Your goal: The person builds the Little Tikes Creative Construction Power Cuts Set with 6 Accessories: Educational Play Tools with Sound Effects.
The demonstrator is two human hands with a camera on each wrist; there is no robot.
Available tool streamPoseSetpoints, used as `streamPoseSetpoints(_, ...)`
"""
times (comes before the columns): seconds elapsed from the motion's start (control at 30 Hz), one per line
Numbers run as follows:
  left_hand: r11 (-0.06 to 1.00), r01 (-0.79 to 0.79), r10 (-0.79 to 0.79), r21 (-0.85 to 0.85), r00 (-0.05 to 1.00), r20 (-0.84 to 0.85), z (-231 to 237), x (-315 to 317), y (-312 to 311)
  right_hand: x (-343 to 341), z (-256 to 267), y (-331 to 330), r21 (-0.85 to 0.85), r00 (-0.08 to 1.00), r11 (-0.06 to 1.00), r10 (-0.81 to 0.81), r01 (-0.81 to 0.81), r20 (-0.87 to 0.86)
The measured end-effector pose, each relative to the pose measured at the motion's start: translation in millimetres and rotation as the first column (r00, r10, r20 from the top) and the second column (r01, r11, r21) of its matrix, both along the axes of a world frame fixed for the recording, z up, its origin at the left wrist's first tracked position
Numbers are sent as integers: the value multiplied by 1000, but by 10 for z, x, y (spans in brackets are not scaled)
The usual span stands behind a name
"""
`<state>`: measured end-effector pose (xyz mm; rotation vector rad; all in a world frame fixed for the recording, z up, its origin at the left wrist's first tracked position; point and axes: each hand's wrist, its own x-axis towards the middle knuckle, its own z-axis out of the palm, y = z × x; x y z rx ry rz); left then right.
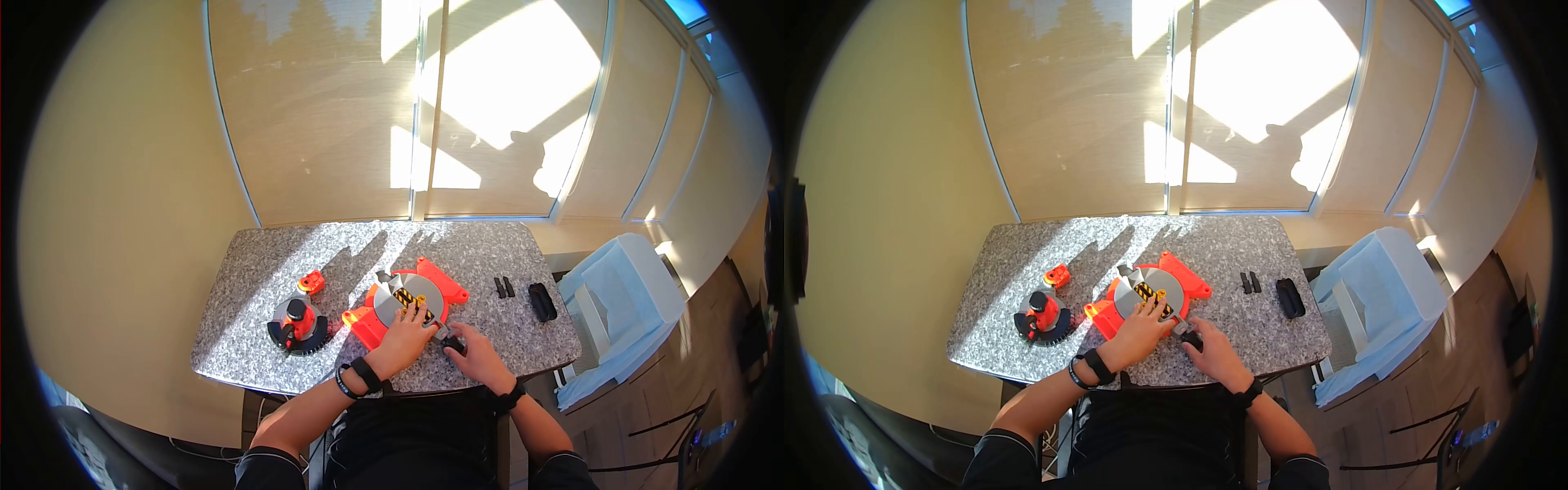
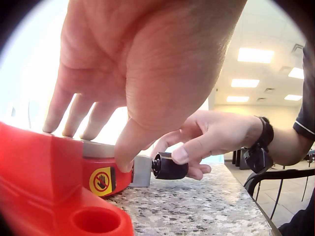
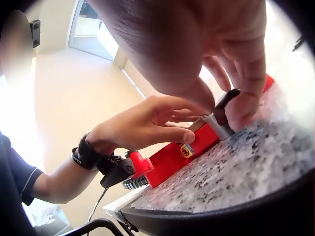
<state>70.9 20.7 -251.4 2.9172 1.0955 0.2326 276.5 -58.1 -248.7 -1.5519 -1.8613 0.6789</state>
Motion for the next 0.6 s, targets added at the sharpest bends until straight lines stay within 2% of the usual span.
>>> streamPoseSetpoints(0.03, 1000, 2, -2, 0, 1000, 6, 1, -3, 0, -11, 10, -7, 59, 999, 998, 0, -2, 44)
streamPoseSetpoints(0.37, 1000, 5, -5, 10, 1000, 5, -15, -4, 9, -3, 8, 0, 39, 1000, 999, -19, 20, -21)
streamPoseSetpoints(0.57, 1000, 6, -6, 23, 1000, 12, -8, -4, -6, 4, -6, 7, -44, 998, 998, -47, 45, -35)
streamPoseSetpoints(0.6, 1000, 8, -8, 27, 1000, 8, -9, -3, -6, 4, -11, 5, 16, 1000, 1000, -18, 18, 5)
